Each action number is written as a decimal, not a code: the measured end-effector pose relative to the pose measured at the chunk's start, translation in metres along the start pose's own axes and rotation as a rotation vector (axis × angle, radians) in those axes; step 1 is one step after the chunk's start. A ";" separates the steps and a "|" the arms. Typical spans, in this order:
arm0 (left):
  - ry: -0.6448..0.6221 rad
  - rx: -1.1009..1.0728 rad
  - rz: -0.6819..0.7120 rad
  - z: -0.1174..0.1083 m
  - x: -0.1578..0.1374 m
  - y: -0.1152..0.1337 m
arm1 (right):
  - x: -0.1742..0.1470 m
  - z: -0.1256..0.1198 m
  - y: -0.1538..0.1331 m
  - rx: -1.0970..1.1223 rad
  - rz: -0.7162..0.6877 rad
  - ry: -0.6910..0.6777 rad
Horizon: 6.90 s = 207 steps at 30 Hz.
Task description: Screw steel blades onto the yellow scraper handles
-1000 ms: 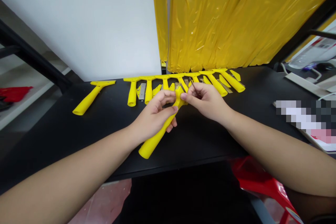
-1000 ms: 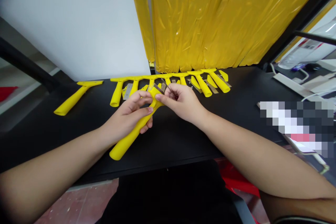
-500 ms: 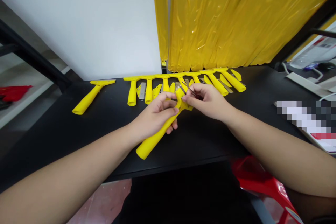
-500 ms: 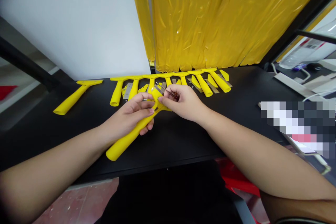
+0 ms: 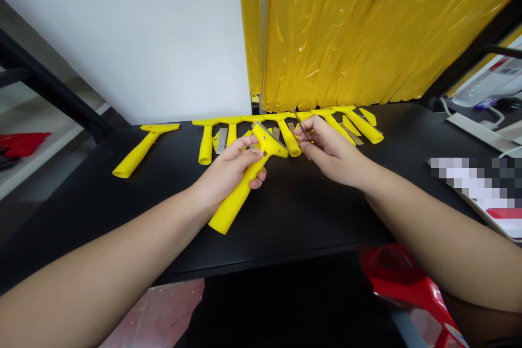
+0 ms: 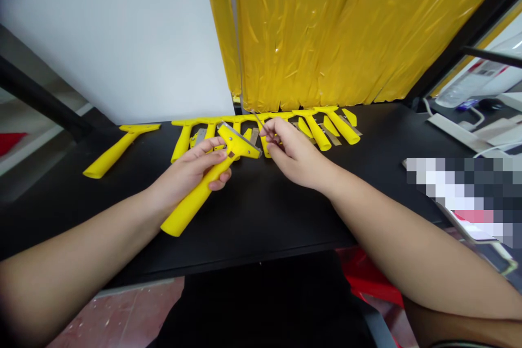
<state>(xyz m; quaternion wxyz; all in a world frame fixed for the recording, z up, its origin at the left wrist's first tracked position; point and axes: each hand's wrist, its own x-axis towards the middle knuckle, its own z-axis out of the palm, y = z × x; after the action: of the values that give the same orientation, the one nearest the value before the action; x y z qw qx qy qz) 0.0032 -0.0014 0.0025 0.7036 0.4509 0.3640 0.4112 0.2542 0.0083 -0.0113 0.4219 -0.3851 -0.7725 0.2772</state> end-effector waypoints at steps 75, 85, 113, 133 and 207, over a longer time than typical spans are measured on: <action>0.134 0.732 0.623 -0.018 0.002 -0.019 | 0.000 0.000 0.007 0.210 0.201 0.040; 0.139 0.773 0.692 -0.020 0.004 -0.019 | -0.004 0.005 0.009 0.262 0.236 -0.081; 0.161 0.736 0.649 -0.021 0.005 -0.019 | -0.002 -0.001 0.015 0.133 0.120 -0.043; 0.193 0.743 0.839 -0.016 0.002 -0.015 | -0.002 -0.005 0.017 0.117 -0.001 -0.081; 0.772 1.629 0.131 -0.124 0.021 0.089 | 0.008 -0.020 0.019 0.534 0.291 -0.121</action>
<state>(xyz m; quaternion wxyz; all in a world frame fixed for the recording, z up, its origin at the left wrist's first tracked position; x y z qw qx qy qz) -0.1202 0.0823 0.0423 -0.0293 0.6600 0.7268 0.1879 0.2750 0.0273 -0.0122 0.4170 -0.3502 -0.6329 0.5504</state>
